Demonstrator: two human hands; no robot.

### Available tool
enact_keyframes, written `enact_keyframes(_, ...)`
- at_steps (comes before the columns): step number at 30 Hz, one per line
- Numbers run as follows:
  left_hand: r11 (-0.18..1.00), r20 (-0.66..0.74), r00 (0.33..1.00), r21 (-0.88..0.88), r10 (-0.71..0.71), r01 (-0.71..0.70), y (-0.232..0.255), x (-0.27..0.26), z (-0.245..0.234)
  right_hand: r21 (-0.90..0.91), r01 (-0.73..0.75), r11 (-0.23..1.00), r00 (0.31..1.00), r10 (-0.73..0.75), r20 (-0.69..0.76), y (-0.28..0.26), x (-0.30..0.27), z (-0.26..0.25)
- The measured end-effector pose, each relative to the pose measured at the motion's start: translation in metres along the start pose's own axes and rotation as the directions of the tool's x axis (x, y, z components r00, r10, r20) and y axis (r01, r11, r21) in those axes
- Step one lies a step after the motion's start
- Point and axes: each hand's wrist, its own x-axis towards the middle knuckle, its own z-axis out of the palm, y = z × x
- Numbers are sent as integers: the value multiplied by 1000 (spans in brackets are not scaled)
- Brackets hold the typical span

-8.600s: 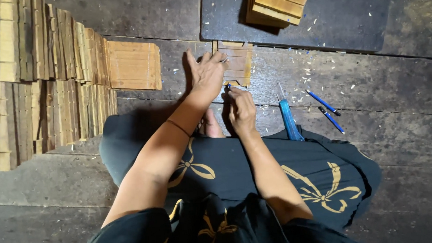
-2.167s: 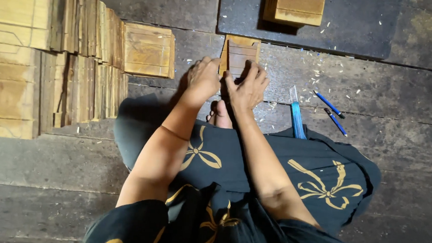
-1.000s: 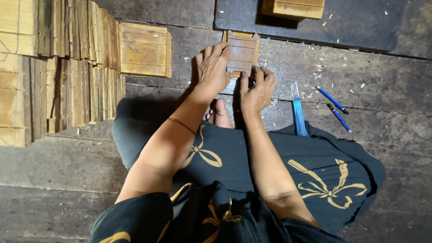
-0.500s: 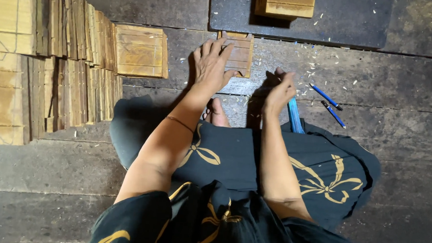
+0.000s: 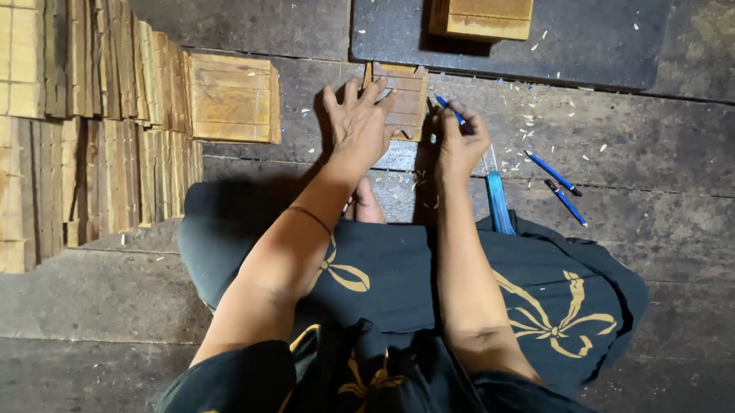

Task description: Marking lines on small wooden blocks using a pencil and a guide for future processing.

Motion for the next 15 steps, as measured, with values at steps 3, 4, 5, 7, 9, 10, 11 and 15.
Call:
enact_keyframes(3, 1000, 13, 1000, -9, -15, 15, 3, 0, -6, 77, 17, 997, 999, -21, 44, 10, 10, 13)
enact_keyframes(4, 1000, 12, 1000, -7, -16, 16, 3, 1, -4, 79, 17, 997, 999, -20, 46, 14, 14, 16)
enact_keyframes(5, 1000, 5, 1000, -7, -18, 18, 2, 1, -3, 57, 41, 998, 998, -44, 52, 18, 18, 19)
enact_keyframes(7, 1000, -2, 1000, -6, -20, 20, 2, 1, -2, 37, 65, 997, 996, -67, 60, 24, 23, 24)
enact_keyframes(9, 999, 13, 999, -9, -34, 34, 3, 0, -3, -40, 128, 991, 986, -123, 112, 29, 26, 29)
enact_keyframes(10, 999, 13, 999, -9, -36, 36, 4, 0, -3, -40, 128, 991, 986, -122, 114, 26, 26, 29)
enact_keyframes(11, 999, 10, 999, -12, -31, 32, 4, 0, -3, -107, 167, 980, 977, -150, 148, 22, 26, 31)
enact_keyframes(15, 1000, 7, 1000, 4, -23, 23, 2, 2, 0, -364, 362, 858, 918, -260, 301, 24, 41, 23)
